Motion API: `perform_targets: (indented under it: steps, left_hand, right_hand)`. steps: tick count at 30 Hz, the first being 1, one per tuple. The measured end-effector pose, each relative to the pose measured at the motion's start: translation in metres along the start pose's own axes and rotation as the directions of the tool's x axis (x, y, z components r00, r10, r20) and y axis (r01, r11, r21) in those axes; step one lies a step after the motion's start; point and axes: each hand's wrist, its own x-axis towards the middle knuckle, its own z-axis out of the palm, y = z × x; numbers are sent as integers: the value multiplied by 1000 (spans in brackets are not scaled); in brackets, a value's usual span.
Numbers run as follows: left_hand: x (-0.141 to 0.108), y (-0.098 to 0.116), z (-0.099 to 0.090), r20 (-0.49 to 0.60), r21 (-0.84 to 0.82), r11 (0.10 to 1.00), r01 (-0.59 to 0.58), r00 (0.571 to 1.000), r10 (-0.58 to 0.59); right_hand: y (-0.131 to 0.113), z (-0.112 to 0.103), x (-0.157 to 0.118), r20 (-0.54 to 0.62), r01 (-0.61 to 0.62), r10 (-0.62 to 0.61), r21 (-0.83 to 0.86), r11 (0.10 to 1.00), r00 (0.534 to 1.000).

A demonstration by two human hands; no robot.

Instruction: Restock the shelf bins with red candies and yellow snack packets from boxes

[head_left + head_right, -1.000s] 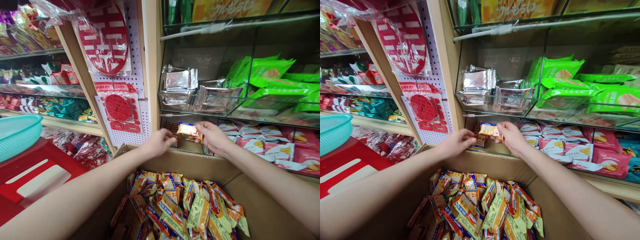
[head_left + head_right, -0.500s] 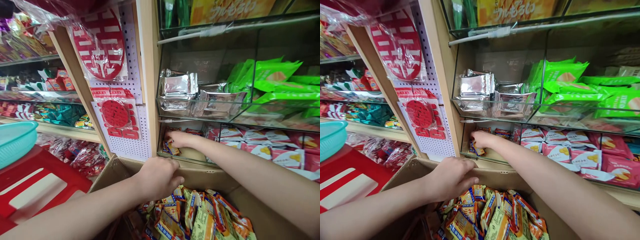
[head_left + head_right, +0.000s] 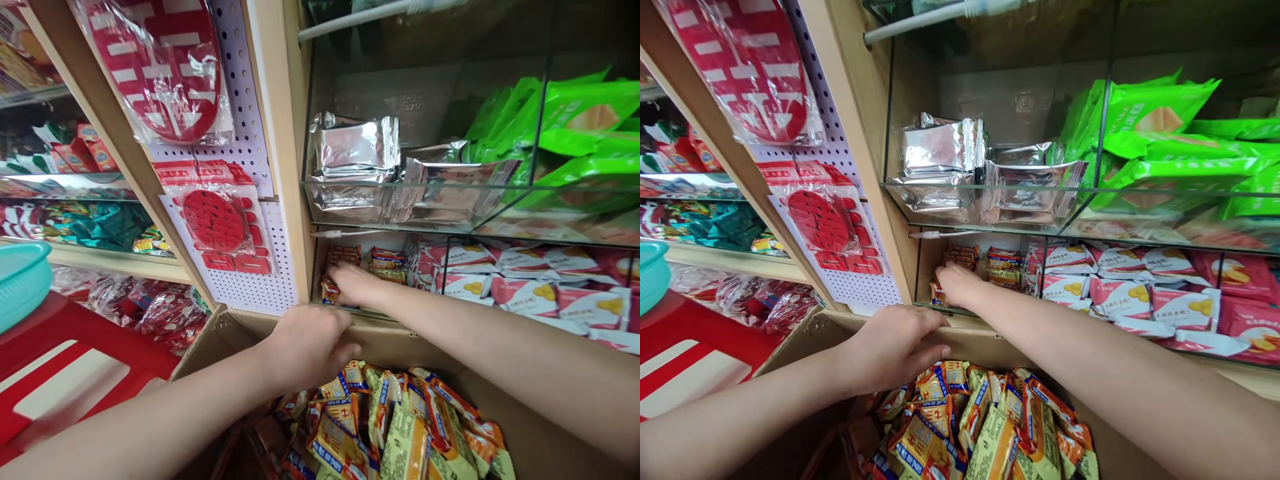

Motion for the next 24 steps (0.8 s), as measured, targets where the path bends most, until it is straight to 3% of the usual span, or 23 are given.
perform_targets:
  steps: [6,16,19,24]
  left_hand:
    - [0,0,-1,0,42,999,8,1000,-8]
    - [-4,3,-1,-9,67,998,-3,1000,3]
    - [-4,4,-2,-15,84,996,2,1000,0]
    - [-4,3,-2,-20,94,996,-4,1000,6]
  right_hand:
    - [-3,0,3,-48,-122,119,-60,991,992]
    - [-1,-5,0,-23,-77,77,-33,996,997]
    - [13,-14,6,-65,-191,189,-22,981,980]
    - [55,-14,16,-56,-452,449,-37,891,892]
